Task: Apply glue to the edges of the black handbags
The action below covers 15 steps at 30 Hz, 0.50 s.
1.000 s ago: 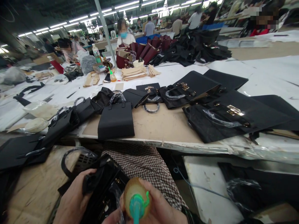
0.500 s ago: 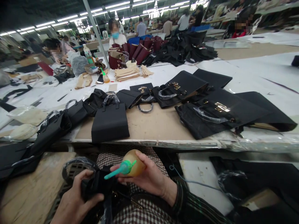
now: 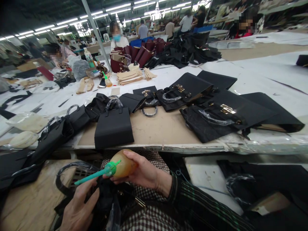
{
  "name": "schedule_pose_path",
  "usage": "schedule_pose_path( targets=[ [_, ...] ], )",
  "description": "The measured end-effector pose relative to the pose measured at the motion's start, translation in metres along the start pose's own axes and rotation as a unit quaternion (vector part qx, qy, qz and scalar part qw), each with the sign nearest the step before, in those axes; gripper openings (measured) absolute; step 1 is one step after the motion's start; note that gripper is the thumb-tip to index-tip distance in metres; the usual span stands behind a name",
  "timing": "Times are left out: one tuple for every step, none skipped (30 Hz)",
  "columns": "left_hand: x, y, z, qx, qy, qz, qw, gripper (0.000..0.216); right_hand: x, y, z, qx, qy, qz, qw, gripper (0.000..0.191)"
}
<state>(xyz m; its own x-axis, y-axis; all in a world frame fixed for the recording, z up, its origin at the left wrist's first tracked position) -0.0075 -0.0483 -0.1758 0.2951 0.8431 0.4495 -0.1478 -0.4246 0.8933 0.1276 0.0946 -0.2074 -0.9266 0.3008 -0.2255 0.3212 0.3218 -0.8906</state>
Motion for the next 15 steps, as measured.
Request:
schedule_pose_path(
  targets=[
    [0.003,0.0,0.003,-0.008,-0.026,-0.006,1.0,0.035,0.003,0.001,0.0,-0.002,-0.011,-0.005,1.0,0.06],
    [0.006,0.0,0.006,-0.014,-0.048,-0.017,0.999,0.029,0.005,0.001,-0.001,-0.007,-0.017,-0.009,1.0,0.059],
    [0.01,-0.001,0.008,-0.017,-0.063,-0.03,0.997,0.025,0.008,0.002,-0.004,-0.015,-0.019,-0.014,1.0,0.057],
    [0.015,-0.002,0.01,-0.018,-0.076,-0.043,0.996,0.026,0.011,0.001,-0.006,-0.029,-0.021,-0.02,0.999,0.054],
    [0.019,-0.003,0.013,-0.016,-0.093,-0.056,0.994,0.029,0.014,0.0,-0.009,-0.046,-0.026,-0.026,0.998,0.053],
    [0.023,-0.004,0.016,-0.014,-0.109,-0.068,0.992,0.034,0.018,-0.001,-0.011,-0.063,-0.034,-0.032,0.997,0.051],
    [0.026,-0.004,0.019,-0.013,-0.122,-0.077,0.989,0.037,0.021,-0.002,-0.013,-0.08,-0.047,-0.037,0.995,0.05],
    [0.029,-0.005,0.021,-0.015,-0.129,-0.085,0.988,0.039,0.025,-0.003,-0.014,-0.095,-0.063,-0.042,0.993,0.05],
    [0.031,-0.006,0.022,-0.018,-0.133,-0.09,0.987,0.039,0.028,-0.004,-0.014,-0.104,-0.081,-0.048,0.99,0.049],
    [0.032,-0.005,0.023,-0.022,-0.137,-0.088,0.986,0.039,0.031,-0.004,-0.015,-0.108,-0.096,-0.056,0.988,0.049],
    [0.032,-0.005,0.024,-0.025,-0.139,-0.083,0.986,0.039,0.033,-0.005,-0.015,-0.106,-0.111,-0.066,0.986,0.049],
    [0.033,-0.004,0.025,-0.028,-0.14,-0.078,0.987,0.04,0.034,-0.005,-0.014,-0.099,-0.128,-0.078,0.984,0.051],
    [0.032,-0.004,0.027,-0.029,-0.144,-0.074,0.986,0.042,0.034,-0.004,-0.012,-0.09,-0.145,-0.092,0.981,0.054],
    [0.032,-0.003,0.029,-0.027,-0.149,-0.068,0.986,0.043,0.033,-0.003,-0.011,-0.081,-0.162,-0.108,0.978,0.058],
    [0.033,-0.002,0.031,-0.024,-0.154,-0.06,0.986,0.042,0.03,-0.002,-0.01,-0.076,-0.176,-0.122,0.974,0.062]
  ],
)
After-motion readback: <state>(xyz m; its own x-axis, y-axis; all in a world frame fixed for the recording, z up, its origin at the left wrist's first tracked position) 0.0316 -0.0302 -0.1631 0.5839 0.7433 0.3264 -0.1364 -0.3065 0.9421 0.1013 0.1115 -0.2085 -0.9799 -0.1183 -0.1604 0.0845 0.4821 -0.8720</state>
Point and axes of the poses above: each hand's wrist, its own x-axis towards the middle knuckle, its own y-axis out of the back of the hand, z = x × y, the point moved 7 cm from there along x, towards the middle knuckle, and after that the axes turned 3 degrees about x, right-handed, at the moved point
